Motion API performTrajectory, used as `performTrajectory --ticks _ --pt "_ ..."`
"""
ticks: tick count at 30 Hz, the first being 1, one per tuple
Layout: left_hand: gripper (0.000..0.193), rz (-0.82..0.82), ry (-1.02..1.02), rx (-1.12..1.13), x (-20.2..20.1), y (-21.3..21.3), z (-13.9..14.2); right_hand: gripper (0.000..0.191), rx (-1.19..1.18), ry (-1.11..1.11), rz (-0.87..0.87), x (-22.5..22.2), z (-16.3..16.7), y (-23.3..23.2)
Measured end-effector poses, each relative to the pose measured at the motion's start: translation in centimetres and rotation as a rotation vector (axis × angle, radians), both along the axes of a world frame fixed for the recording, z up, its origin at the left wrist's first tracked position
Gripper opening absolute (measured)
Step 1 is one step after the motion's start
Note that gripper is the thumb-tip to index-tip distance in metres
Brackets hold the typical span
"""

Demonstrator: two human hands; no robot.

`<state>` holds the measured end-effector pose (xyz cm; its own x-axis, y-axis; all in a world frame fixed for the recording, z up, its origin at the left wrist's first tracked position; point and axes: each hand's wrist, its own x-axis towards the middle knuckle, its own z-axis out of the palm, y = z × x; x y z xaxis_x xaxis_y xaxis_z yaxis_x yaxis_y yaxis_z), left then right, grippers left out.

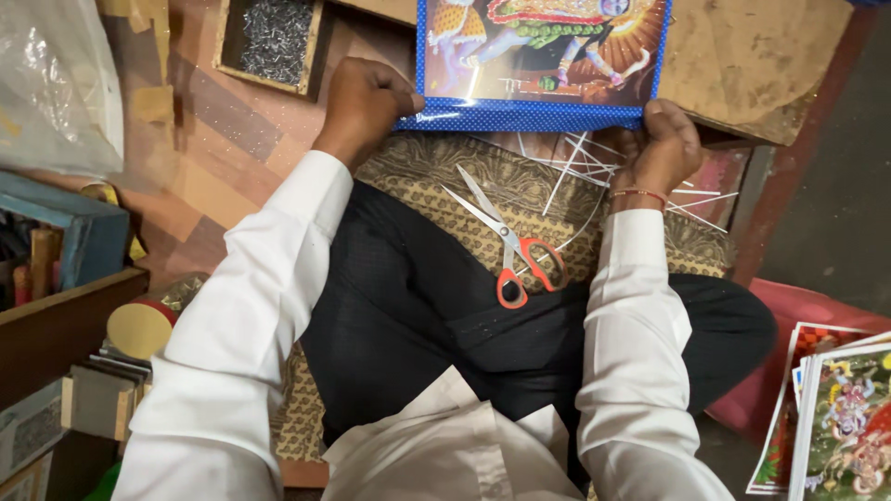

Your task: The person sits cross-legged and assembles a picture frame by applying blue patterned tape to the edges of a printed image, inserting white sticks into the taped border, and trimming excess tape with scissors. The person handles multiple printed images and stacks completed frames.

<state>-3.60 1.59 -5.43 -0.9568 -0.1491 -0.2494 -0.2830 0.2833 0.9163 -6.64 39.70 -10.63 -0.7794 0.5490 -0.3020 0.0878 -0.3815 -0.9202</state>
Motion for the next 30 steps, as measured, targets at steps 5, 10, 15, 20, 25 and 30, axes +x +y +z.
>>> performTrajectory --ticks 5,10,15,20,25,30 --pt "0.008 -0.006 -0.041 0.168 -0.5 -0.5 -1.5 0.013 -0.089 -0.039 -0.010 -0.3 -0.4 0.6" --pt "0.008 0.014 -0.049 0.187 -0.7 -0.7 -2.1 0.016 -0.212 0.026 -0.046 0.2 -0.3 -4.0" --pt "0.006 0.010 -0.038 0.197 -0.6 -0.8 -2.3 0.067 -0.237 0.013 -0.020 3.0 -0.4 -16.3" --pt "0.012 0.046 -0.030 0.221 -0.4 -1.0 -1.9 0.072 -0.055 0.067 0.040 5.0 0.6 -27.1" --pt "0.002 0.001 -0.057 0.405 -0.7 -0.6 -2.7 0.061 -0.278 -0.132 0.331 6.5 2.2 -23.3" --pt "0.005 -0.001 -0.005 0.381 -1.3 1.8 -3.7 0.050 -0.071 -0.155 0.233 11.3 5.0 -13.8"
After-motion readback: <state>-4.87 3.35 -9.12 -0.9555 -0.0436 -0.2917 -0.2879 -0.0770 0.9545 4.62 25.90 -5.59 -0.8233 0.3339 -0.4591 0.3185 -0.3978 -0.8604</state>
